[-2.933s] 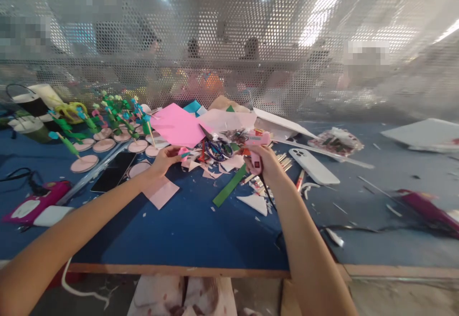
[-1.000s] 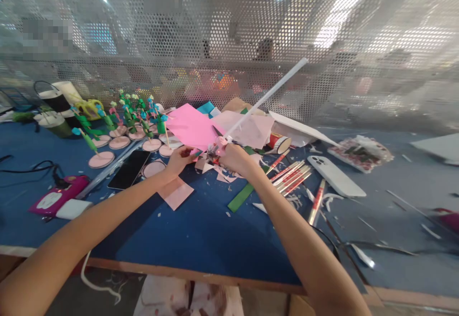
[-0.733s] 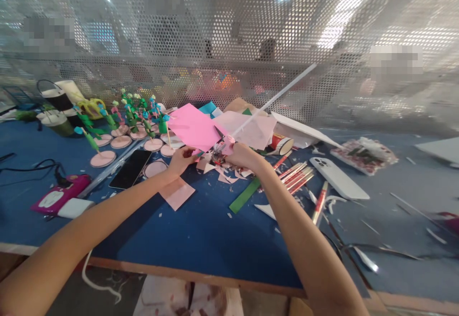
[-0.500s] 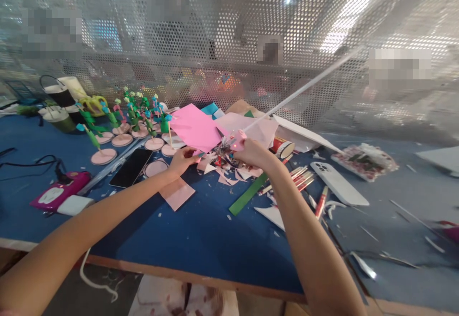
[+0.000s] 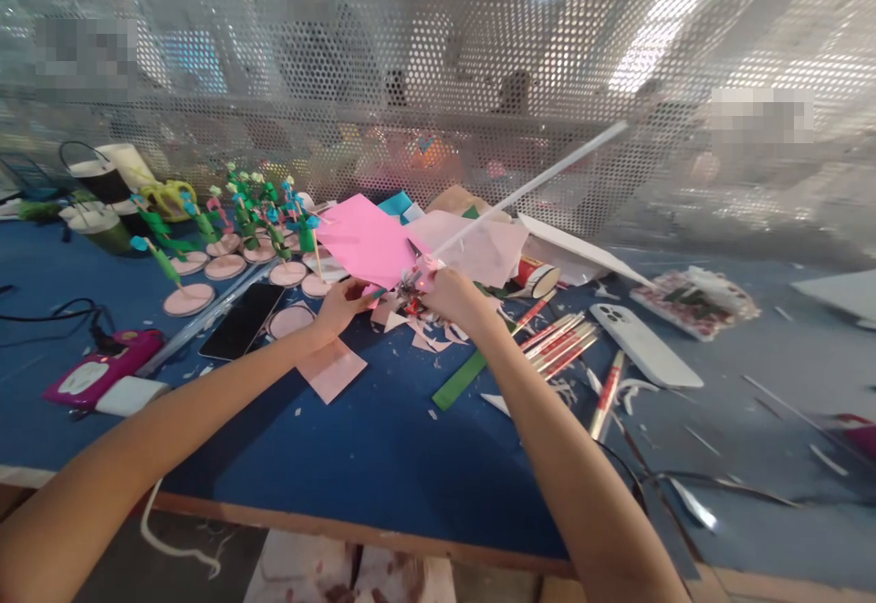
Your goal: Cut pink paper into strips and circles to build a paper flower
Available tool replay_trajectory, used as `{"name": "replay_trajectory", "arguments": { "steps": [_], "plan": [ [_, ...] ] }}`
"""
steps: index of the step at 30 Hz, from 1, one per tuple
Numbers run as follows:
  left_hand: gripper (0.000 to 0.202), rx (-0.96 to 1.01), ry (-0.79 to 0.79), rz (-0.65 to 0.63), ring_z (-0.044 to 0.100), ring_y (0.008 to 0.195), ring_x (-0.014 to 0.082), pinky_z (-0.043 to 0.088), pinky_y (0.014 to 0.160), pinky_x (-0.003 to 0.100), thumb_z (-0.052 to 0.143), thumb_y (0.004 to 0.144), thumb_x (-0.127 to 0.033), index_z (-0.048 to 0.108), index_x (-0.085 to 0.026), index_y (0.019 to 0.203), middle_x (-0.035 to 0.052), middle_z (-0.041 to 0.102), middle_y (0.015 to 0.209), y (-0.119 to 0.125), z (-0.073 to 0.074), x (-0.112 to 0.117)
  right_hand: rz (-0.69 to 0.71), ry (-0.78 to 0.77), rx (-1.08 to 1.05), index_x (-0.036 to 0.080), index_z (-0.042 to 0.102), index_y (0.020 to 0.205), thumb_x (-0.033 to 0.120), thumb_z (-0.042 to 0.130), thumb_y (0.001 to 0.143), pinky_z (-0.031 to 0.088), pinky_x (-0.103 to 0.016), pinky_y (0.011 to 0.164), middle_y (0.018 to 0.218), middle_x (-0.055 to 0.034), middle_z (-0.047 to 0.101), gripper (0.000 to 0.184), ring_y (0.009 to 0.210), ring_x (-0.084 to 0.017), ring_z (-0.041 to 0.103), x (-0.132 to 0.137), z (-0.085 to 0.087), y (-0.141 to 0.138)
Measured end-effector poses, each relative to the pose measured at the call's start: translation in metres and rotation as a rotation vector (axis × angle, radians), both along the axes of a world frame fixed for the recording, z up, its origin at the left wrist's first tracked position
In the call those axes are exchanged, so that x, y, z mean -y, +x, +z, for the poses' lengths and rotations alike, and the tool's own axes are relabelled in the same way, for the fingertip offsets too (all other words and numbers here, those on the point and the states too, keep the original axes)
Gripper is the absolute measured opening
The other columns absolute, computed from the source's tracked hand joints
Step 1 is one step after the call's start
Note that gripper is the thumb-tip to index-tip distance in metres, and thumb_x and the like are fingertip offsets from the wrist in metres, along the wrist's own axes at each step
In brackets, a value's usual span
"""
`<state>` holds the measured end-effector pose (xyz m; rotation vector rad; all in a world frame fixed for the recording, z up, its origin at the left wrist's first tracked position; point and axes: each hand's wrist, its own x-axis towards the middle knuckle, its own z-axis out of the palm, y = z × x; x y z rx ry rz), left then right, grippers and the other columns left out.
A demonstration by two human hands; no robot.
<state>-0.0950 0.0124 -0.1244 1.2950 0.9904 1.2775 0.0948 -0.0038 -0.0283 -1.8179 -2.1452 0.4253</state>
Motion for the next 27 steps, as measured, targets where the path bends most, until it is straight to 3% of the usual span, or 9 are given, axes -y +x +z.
{"name": "replay_trajectory", "arguments": {
  "steps": [5,9,16,20,23,27],
  "plan": [
    [0.03,-0.047,0.015,0.03,0.063,0.07,0.0152,0.051,0.072,0.03,0.077,0.062,-0.031,0.064,-0.014,0.083,0.0005,0.065,0.069,0.0,-0.001,-0.002,0.009,0.001,0.37,0.007,0.066,0.098,0.012,0.049,0.075,0.045,-0.026,0.063,0.096,-0.0198,0.069,0.029,0.085,-0.026,0.067,0.017,0.008,-0.011],
    [0.028,-0.067,0.021,0.023,0.063,0.069,0.015,0.05,0.07,0.029,0.075,0.063,-0.031,0.064,-0.015,0.082,0.0001,0.065,0.068,-0.001,0.001,0.0,-0.011,0.043,0.439,0.009,0.064,0.107,0.011,0.045,0.079,0.046,-0.029,0.071,0.108,-0.0193,0.066,0.033,0.096,-0.028,0.066,0.033,0.015,-0.019],
    [0.026,-0.041,0.039,0.006,0.06,0.065,0.0128,0.048,0.067,0.026,0.075,0.062,-0.033,0.062,-0.015,0.076,-0.0014,0.062,0.065,-0.001,0.002,0.0,0.008,0.054,0.472,0.01,0.065,0.103,0.009,0.043,0.08,0.045,-0.03,0.068,0.101,-0.0183,0.068,0.032,0.093,-0.029,0.066,0.033,0.017,-0.018],
    [0.026,-0.108,0.028,0.06,0.06,0.067,0.0142,0.049,0.067,0.028,0.073,0.062,-0.031,0.063,-0.015,0.078,-0.0011,0.062,0.065,-0.002,0.002,0.0,0.034,0.147,0.38,0.01,0.067,0.095,0.015,0.047,0.077,0.042,-0.027,0.063,0.098,-0.0168,0.068,0.027,0.088,-0.026,0.066,0.02,0.019,-0.004],
    [0.026,-0.111,0.02,0.061,0.06,0.067,0.0141,0.048,0.067,0.028,0.073,0.063,-0.031,0.062,-0.015,0.081,-0.0015,0.06,0.065,-0.003,0.002,0.001,0.005,0.112,0.321,0.006,0.067,0.087,0.021,0.053,0.073,0.038,-0.026,0.055,0.083,-0.0168,0.067,0.025,0.076,-0.024,0.064,0.011,0.024,0.006],
    [0.026,-0.098,0.041,0.06,0.06,0.068,0.0144,0.049,0.068,0.028,0.073,0.063,-0.031,0.062,-0.015,0.081,-0.0003,0.062,0.068,-0.002,0.003,0.002,-0.095,-0.005,0.217,0.006,0.065,0.08,0.023,0.059,0.068,0.034,-0.025,0.046,0.056,-0.0083,0.057,0.022,0.054,-0.018,0.056,0.007,0.032,0.013]
  ]
}}
